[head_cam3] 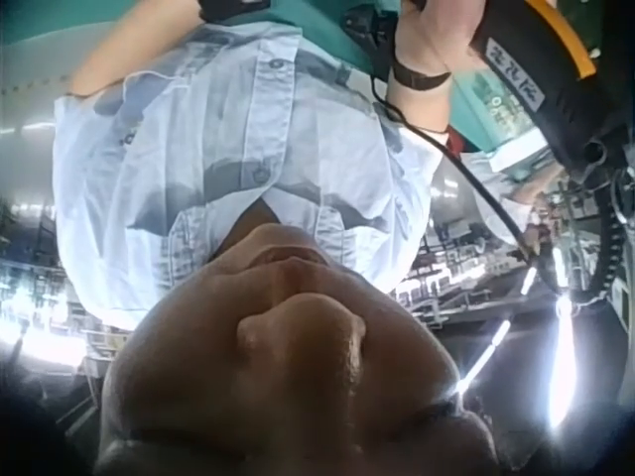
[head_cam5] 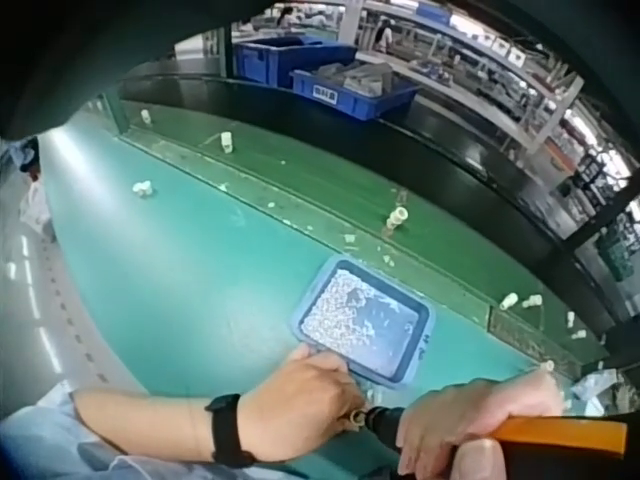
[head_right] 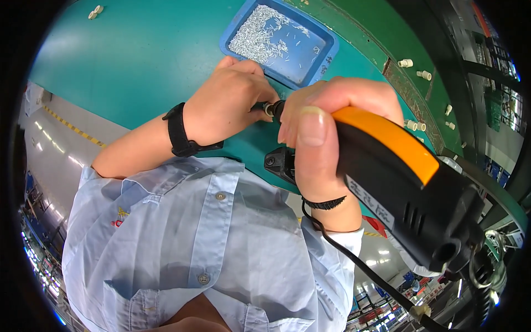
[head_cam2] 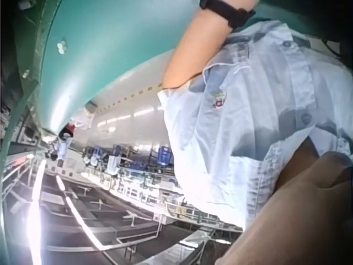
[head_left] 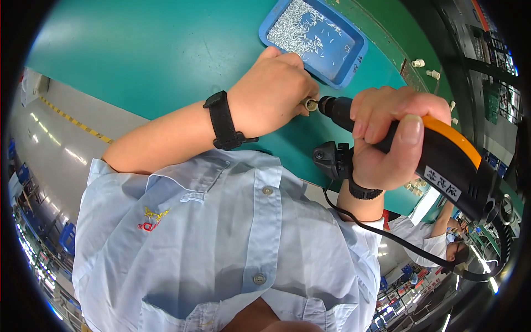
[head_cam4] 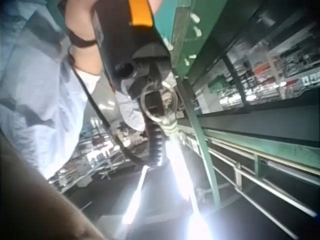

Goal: The person picks up a white plastic component and a metal pin from a blue tray, inserts the pin into the component, and drives it in using a power screwdriver. This process is repeated for several components, which are then placed back onto the green work surface.

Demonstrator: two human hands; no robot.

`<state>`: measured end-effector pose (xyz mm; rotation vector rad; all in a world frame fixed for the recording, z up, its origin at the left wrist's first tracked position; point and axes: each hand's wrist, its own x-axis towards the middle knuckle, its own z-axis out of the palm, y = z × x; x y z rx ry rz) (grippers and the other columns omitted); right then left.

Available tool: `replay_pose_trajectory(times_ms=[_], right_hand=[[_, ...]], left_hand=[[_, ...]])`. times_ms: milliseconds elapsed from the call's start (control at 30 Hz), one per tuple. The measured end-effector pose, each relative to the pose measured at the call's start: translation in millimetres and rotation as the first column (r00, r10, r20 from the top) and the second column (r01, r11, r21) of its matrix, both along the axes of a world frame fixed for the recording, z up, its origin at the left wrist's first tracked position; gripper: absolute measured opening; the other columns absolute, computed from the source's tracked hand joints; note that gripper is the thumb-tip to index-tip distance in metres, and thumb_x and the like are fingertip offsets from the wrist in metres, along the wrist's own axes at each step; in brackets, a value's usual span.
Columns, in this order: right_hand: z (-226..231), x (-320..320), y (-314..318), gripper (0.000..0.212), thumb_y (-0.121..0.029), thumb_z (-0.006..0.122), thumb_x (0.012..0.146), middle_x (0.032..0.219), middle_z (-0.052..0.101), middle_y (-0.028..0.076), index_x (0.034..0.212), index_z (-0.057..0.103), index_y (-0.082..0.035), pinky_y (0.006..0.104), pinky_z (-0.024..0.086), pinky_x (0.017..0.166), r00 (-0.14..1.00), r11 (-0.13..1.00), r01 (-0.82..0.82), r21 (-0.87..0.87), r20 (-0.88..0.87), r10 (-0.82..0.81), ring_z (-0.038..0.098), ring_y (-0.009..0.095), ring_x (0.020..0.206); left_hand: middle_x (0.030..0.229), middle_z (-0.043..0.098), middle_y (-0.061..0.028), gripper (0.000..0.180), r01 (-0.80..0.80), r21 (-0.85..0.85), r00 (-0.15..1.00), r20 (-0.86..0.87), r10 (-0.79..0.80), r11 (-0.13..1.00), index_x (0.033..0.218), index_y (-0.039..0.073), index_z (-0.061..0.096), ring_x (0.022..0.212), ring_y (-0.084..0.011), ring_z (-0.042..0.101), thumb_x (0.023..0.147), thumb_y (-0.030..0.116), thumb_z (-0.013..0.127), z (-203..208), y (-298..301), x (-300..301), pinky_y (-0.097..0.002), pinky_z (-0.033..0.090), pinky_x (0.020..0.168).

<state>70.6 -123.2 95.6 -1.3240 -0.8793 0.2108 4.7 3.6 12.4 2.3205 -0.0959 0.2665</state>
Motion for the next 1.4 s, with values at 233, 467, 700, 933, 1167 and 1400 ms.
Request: replay_pose_trajectory(times_ms=[233, 467, 700, 933, 1167, 1400], right_hand=[[-4, 0, 0, 0.022, -0.025, 0.050, 0.088, 0.052, 0.041, 0.001, 0.090, 0.043, -0.005, 0.0293, 0.035, 0.043, 1.000, 1.000, 0.013, -0.007, -0.016, -0.013, 0.040, 0.013, 0.041], [17, 44, -16, 0.026, -0.031, 0.044, 0.088, 0.054, 0.039, -0.002, 0.093, 0.053, -0.007, 0.0258, 0.031, 0.048, 0.997, 0.971, -0.079, 0.226, 0.031, 0.074, 0.038, 0.009, 0.046], [-16, 56, 5, 0.017, -0.019, 0.046, 0.088, 0.055, 0.041, 0.004, 0.091, 0.051, -0.003, 0.0322, 0.037, 0.052, 0.975, 0.973, 0.220, 0.071, -0.002, -0.221, 0.041, 0.015, 0.048], [21, 34, -12, 0.022, -0.022, 0.047, 0.089, 0.052, 0.042, 0.005, 0.095, 0.046, -0.001, 0.0312, 0.039, 0.046, 0.996, 0.970, -0.032, 0.242, 0.091, 0.010, 0.044, 0.017, 0.043], [-22, 59, 9, 0.013, -0.012, 0.050, 0.085, 0.055, 0.043, 0.006, 0.087, 0.051, 0.000, 0.0330, 0.041, 0.051, 0.963, 0.954, 0.270, 0.132, -0.026, -0.269, 0.043, 0.017, 0.046], [13, 32, -8, 0.020, -0.023, 0.046, 0.089, 0.056, 0.041, 0.003, 0.095, 0.048, -0.004, 0.0307, 0.036, 0.049, 0.999, 0.965, -0.043, 0.260, -0.006, 0.047, 0.041, 0.015, 0.045]], left_hand=[[0.068, 0.059, 0.0000, 0.010, 0.005, 0.001, 1.000, 0.000, -0.005, 1.000, 0.074, 0.012, 0.067, 0.080, -0.0185, 0.052, 0.065, 0.014, 0.070, -1, -2, -2, -0.0327, 0.035, 0.075], [0.078, 0.061, 0.0006, 0.021, 0.056, 0.049, 0.998, 0.008, -0.056, 0.997, 0.085, 0.011, 0.065, 0.087, -0.0191, 0.052, 0.066, 0.013, 0.071, 1, -2, -5, -0.0346, 0.034, 0.082], [0.089, 0.060, -0.0007, 0.036, 0.106, 0.102, 0.993, -0.057, -0.101, 0.989, 0.097, 0.012, 0.061, 0.089, -0.0207, 0.052, 0.064, 0.015, 0.074, 11, 1, -3, -0.0351, 0.034, 0.082], [0.087, 0.055, -0.0011, 0.032, -0.082, 0.069, 0.976, 0.208, 0.066, 0.994, 0.096, 0.011, 0.062, 0.086, -0.0218, 0.051, 0.066, 0.014, 0.073, 23, 10, 6, -0.0349, 0.037, 0.076], [0.087, 0.055, -0.0006, 0.024, -0.131, 0.080, 0.973, 0.203, 0.113, 0.988, 0.091, 0.011, 0.065, 0.086, -0.0212, 0.051, 0.067, 0.013, 0.072, 19, 14, 7, -0.0342, 0.038, 0.075], [0.086, 0.055, 0.0002, 0.025, -0.150, 0.043, 0.951, 0.281, 0.132, 0.988, 0.094, 0.012, 0.066, 0.086, -0.0210, 0.050, 0.069, 0.012, 0.070, 13, 11, 8, -0.0336, 0.037, 0.076]])
